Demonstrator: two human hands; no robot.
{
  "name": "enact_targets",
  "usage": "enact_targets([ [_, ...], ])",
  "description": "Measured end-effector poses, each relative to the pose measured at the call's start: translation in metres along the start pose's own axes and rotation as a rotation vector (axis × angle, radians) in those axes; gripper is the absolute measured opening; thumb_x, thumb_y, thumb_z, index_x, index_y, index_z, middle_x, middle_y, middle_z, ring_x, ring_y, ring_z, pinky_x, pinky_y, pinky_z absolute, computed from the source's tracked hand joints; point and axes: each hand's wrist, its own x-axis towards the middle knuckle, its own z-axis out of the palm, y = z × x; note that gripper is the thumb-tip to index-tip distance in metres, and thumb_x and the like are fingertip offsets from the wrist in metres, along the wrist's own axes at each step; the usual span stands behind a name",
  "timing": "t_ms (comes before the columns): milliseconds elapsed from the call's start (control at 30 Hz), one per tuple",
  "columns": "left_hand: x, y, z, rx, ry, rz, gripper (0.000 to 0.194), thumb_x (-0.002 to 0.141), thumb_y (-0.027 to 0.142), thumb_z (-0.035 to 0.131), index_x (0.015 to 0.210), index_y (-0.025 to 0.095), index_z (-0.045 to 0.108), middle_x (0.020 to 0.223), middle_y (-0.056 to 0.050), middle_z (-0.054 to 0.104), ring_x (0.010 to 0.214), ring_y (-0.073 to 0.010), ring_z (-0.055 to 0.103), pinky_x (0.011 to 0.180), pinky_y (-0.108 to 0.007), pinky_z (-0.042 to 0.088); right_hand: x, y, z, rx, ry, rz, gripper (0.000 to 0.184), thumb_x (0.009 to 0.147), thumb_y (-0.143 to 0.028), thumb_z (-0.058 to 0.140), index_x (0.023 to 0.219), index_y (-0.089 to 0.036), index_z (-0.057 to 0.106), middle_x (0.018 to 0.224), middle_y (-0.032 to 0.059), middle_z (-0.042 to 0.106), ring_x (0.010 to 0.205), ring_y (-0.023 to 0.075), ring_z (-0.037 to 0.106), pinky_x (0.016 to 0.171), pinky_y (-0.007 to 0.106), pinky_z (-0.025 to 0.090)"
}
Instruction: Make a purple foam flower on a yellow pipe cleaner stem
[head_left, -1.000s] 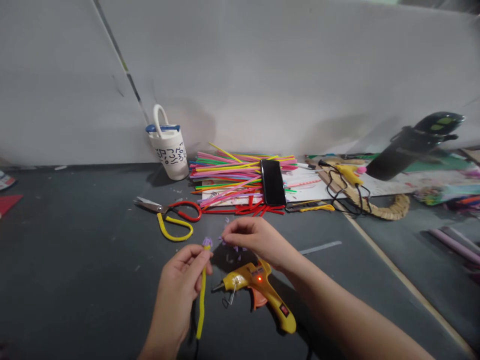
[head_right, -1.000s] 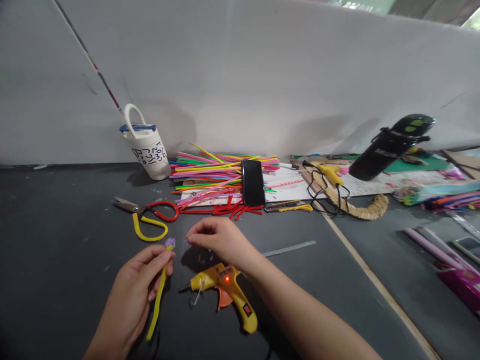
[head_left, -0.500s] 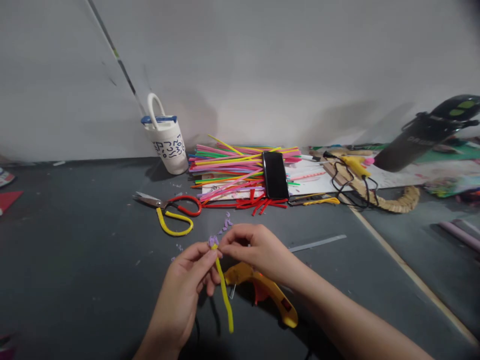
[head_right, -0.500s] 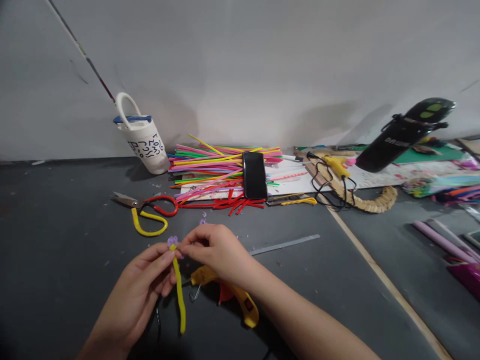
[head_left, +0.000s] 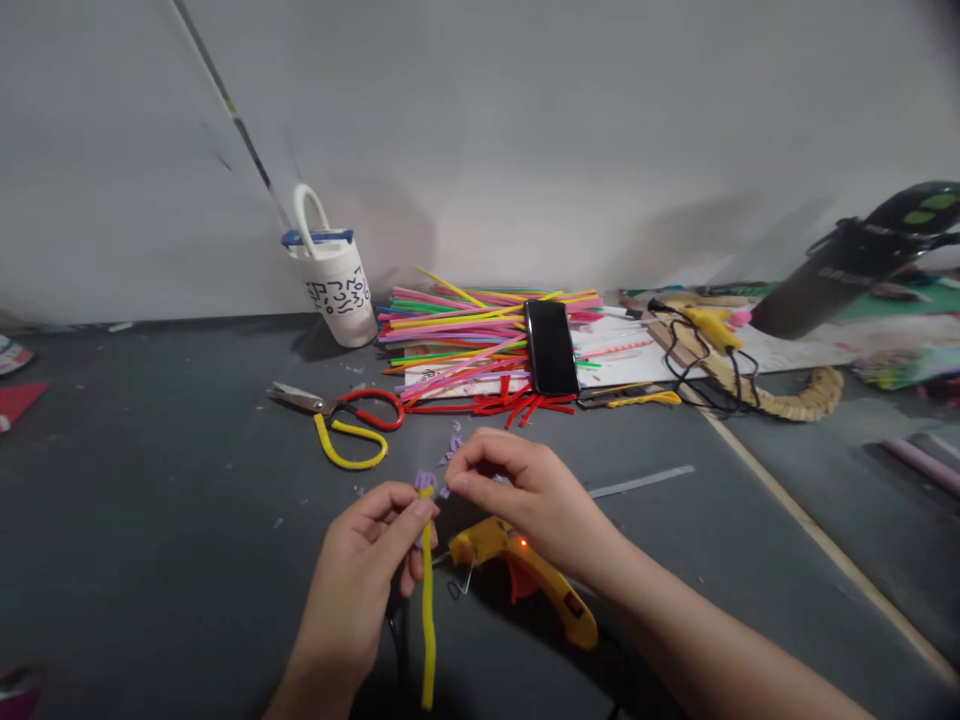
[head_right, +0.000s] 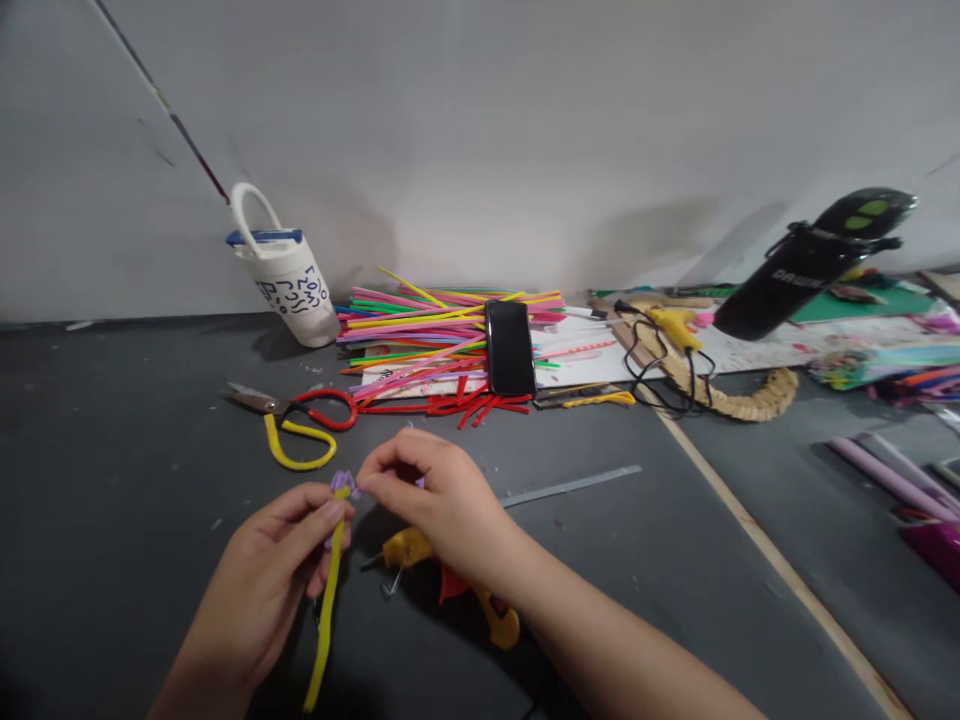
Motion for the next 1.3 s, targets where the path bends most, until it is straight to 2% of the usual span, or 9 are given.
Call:
enact_targets([
  [133, -0.0045, 0.0020, 0.0023, -0.007, -0.012, -0.035, 0.017, 0.073, 0.029, 0.067, 0.064, 0.015, 0.063, 0.050, 0.005, 0.056, 0.036, -0.0020, 0.039, 0.035, -0.011, 0.028, -0.0031, -0.0064, -0.0009, -0.110, 0.005, -0.135, 0.014, 0.080, -0.009, 0.061, 0.071, -0.018, 0.063, 0.073, -0.0026, 0.058, 0.072, 0.0115, 0.054, 0.068, 0.023, 0.041],
  [333, -0.0074, 0.0053, 0.0046, -0.087, -0.019, -0.146, 0.016, 0.068, 0.025, 0.068, 0.058, 0.015, 0.061, 0.044, 0.006, 0.052, 0.033, -0.0012, 0.034, 0.033, -0.011, 0.024, -0.0037, -0.0058, -0.0029, -0.154, -0.043, -0.142, 0.014, 0.082, -0.008, 0.061, 0.071, -0.018, 0.063, 0.073, -0.0021, 0.059, 0.072, 0.0122, 0.054, 0.067, 0.024, 0.042],
  [633, -0.0079, 0.0051, 0.0056, -0.116, -0.019, -0.178, 0.017, 0.065, 0.026, 0.071, 0.057, 0.015, 0.060, 0.043, 0.005, 0.050, 0.033, -0.0013, 0.032, 0.033, -0.011, 0.023, -0.0050, -0.0041, 0.0006, -0.223, 0.008, -0.201, 0.013, 0.081, -0.010, 0.063, 0.071, -0.018, 0.063, 0.071, -0.0024, 0.058, 0.071, 0.0123, 0.053, 0.065, 0.024, 0.042],
  [867, -0.0084, 0.0057, 0.0063, -0.115, -0.022, -0.189, 0.018, 0.065, 0.026, 0.070, 0.055, 0.016, 0.059, 0.042, 0.005, 0.050, 0.033, -0.0010, 0.032, 0.032, -0.011, 0.022, -0.0068, -0.0047, 0.0023, -0.307, 0.050, -0.302, 0.012, 0.082, -0.011, 0.062, 0.072, -0.019, 0.061, 0.072, -0.0012, 0.057, 0.072, 0.0136, 0.053, 0.066, 0.025, 0.042],
  [1300, -0.0094, 0.0070, 0.0075, -0.162, -0.032, -0.199, 0.016, 0.063, 0.026, 0.072, 0.056, 0.016, 0.061, 0.042, 0.006, 0.050, 0.033, -0.0009, 0.032, 0.033, -0.011, 0.022, -0.0087, -0.0041, 0.0043, -0.329, 0.075, -0.333, 0.009, 0.082, -0.012, 0.062, 0.076, -0.018, 0.061, 0.073, -0.0008, 0.057, 0.072, 0.0137, 0.053, 0.067, 0.026, 0.043],
])
